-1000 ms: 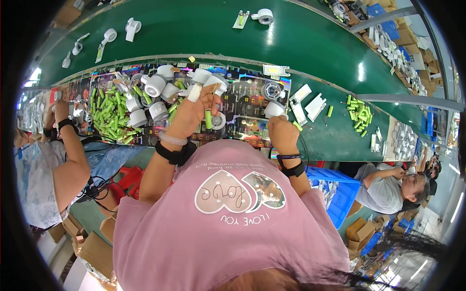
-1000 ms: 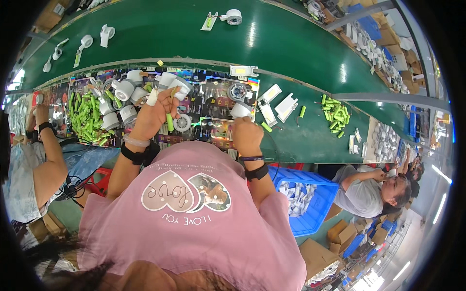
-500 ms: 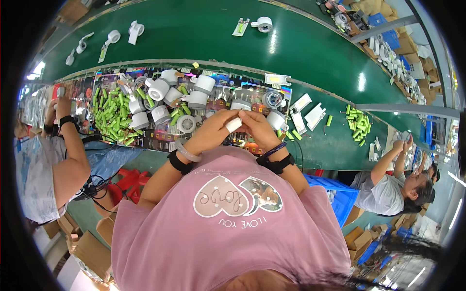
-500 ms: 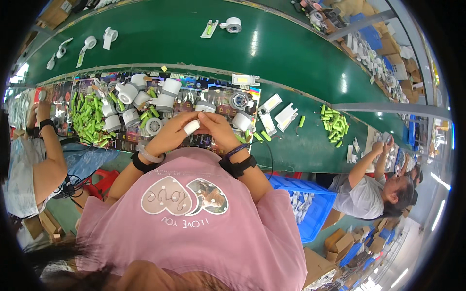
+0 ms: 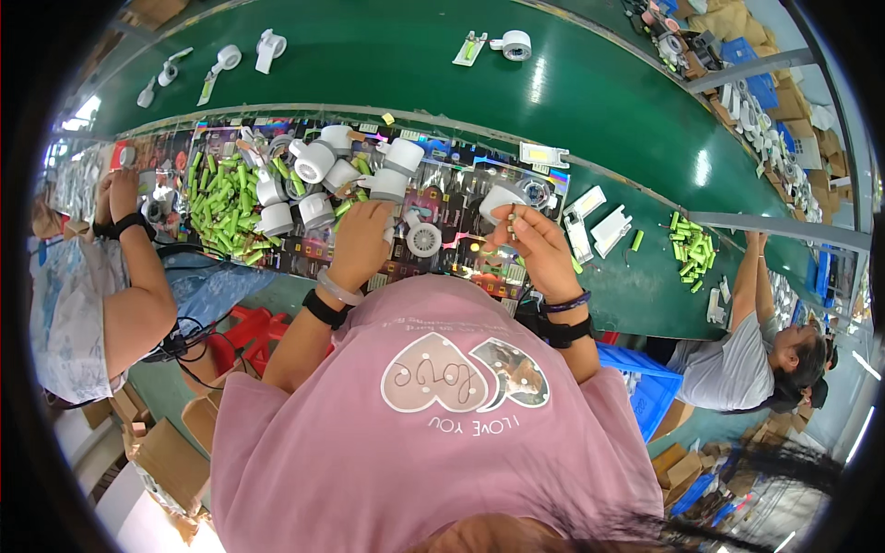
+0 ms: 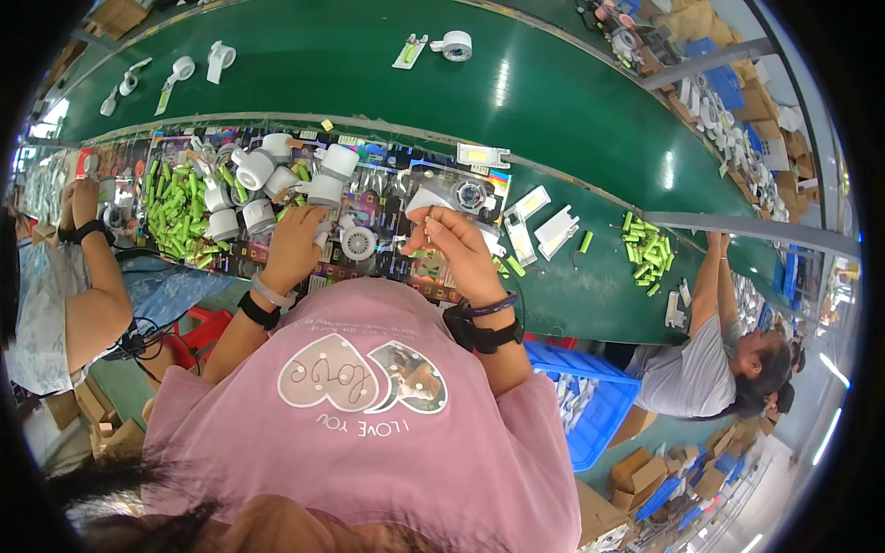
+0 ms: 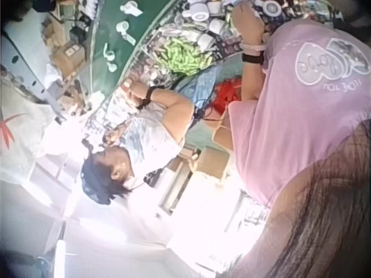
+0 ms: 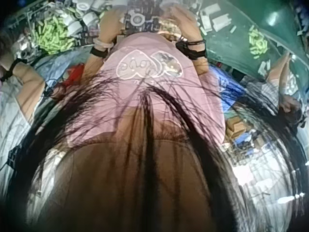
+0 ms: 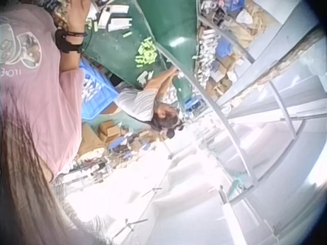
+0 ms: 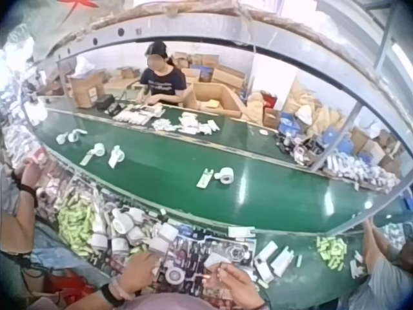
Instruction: The person is seen assembling small electronic lighting components at a factory workbench.
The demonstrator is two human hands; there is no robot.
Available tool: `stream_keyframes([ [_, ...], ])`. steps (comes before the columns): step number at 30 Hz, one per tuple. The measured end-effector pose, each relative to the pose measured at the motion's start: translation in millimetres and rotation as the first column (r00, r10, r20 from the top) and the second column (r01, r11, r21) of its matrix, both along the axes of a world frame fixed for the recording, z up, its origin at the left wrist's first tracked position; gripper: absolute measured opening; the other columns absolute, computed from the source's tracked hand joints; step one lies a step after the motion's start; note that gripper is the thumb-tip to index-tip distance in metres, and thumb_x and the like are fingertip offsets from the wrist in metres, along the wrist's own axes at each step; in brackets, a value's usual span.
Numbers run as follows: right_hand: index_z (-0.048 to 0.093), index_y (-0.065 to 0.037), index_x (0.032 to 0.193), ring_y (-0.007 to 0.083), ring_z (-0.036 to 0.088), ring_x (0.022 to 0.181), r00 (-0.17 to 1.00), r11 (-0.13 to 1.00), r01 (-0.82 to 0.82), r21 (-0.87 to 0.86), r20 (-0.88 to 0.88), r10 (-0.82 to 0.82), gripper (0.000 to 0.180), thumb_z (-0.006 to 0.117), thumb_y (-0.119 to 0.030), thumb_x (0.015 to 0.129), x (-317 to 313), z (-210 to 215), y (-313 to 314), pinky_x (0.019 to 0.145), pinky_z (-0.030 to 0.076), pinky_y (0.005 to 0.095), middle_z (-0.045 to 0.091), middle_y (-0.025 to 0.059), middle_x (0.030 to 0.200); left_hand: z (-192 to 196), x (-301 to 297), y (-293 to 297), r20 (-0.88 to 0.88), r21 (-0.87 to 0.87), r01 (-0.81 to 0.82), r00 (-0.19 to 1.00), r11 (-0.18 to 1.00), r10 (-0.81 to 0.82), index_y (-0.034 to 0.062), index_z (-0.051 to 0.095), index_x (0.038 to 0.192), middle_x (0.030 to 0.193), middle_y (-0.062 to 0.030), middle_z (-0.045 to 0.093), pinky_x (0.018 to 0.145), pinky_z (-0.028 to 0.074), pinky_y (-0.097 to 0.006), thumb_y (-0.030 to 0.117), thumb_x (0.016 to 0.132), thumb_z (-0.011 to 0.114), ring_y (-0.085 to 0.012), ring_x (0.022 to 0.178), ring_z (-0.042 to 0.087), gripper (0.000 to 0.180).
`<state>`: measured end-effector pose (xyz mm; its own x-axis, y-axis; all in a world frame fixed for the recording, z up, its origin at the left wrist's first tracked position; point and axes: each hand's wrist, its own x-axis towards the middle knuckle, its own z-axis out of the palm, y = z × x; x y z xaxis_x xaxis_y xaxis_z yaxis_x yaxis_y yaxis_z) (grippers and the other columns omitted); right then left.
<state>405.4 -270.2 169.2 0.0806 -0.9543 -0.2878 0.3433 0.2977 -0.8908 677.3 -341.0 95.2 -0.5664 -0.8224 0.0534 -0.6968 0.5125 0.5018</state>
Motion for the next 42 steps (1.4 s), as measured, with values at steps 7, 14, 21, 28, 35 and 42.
stream_keyframes([
  [7, 0.056, 0.002, 0.11, 0.0169, 0.06, 0.08, 0.989, 0.998, -0.027, -0.051, 0.141, 0.033, 0.024, 0.045, -0.014, 0.095, 3, 20, 17, 0.078, 0.049, 0.0306, 0.061, 0.0073, 0.083, -19, -4, 11, 0.306, -0.175, 0.039, 0.952, 0.984, 0.017, 0.0081, 0.059, 0.097, 0.093, -0.0077, 0.057, 0.084, 0.04, -0.04, 0.008, 0.065, 0.063, -0.0259, 0.092, 0.053, 0.032],
  [14, 0.056, 0.001, 0.112, 0.0122, 0.058, 0.074, 0.997, 0.995, -0.053, -0.084, 0.06, 0.058, 0.024, 0.048, -0.014, 0.094, 9, 39, 15, 0.067, 0.047, 0.0243, 0.062, 0.0069, 0.086, -34, 0, -9, 0.335, -0.315, 0.169, 0.941, 0.934, -0.058, 0.0094, 0.058, 0.087, 0.081, -0.0069, 0.058, 0.08, 0.04, -0.042, 0.013, 0.066, 0.066, -0.0253, 0.086, 0.054, 0.023],
  [21, 0.056, -0.001, 0.113, 0.0112, 0.057, 0.075, 0.998, 0.999, -0.049, -0.016, 0.038, 0.05, 0.024, 0.049, -0.015, 0.095, 14, 33, 19, 0.066, 0.046, 0.0231, 0.061, 0.0053, 0.088, -17, 3, -14, 0.203, -0.055, 0.116, 0.974, 0.992, -0.103, 0.0137, 0.062, 0.094, 0.082, -0.0087, 0.06, 0.078, 0.042, -0.043, 0.009, 0.064, 0.066, -0.0276, 0.086, 0.056, 0.031],
  [28, 0.055, -0.001, 0.113, 0.0114, 0.057, 0.076, 0.997, 0.996, -0.076, -0.046, 0.016, 0.077, 0.025, 0.05, -0.017, 0.095, 18, 29, 21, 0.068, 0.046, 0.023, 0.061, 0.0054, 0.091, -18, 15, -7, -0.061, 0.186, 0.032, 0.998, 0.982, -0.021, 0.0093, 0.062, 0.103, 0.096, -0.0116, 0.062, 0.078, 0.046, -0.04, 0.001, 0.068, 0.062, -0.0298, 0.095, 0.057, 0.037],
  [35, 0.055, 0.0, 0.113, 0.0104, 0.057, 0.076, 0.998, 0.998, -0.067, 0.014, -0.01, 0.067, 0.026, 0.05, -0.018, 0.096, 17, 28, 18, 0.069, 0.046, 0.023, 0.061, 0.0048, 0.089, 34, 7, -11, -0.584, 0.74, 0.201, 0.666, 0.642, 0.465, 0.0062, 0.059, 0.118, 0.095, -0.0024, 0.059, 0.084, 0.044, -0.026, 0.014, 0.086, 0.06, -0.0129, 0.091, 0.056, 0.032],
  [42, 0.055, 0.0, 0.111, 0.0113, 0.057, 0.078, 0.999, 0.997, -0.019, -0.073, -0.049, 0.015, 0.023, 0.047, -0.014, 0.096, 20, 10, 13, 0.073, 0.047, 0.0248, 0.063, 0.0072, 0.093, 67, -24, -9, -0.705, 0.689, 0.394, 0.558, 0.609, 0.437, 0.0006, 0.059, 0.118, 0.095, -0.0058, 0.062, 0.082, 0.045, -0.026, 0.017, 0.095, 0.047, -0.0126, 0.088, 0.057, 0.031],
])
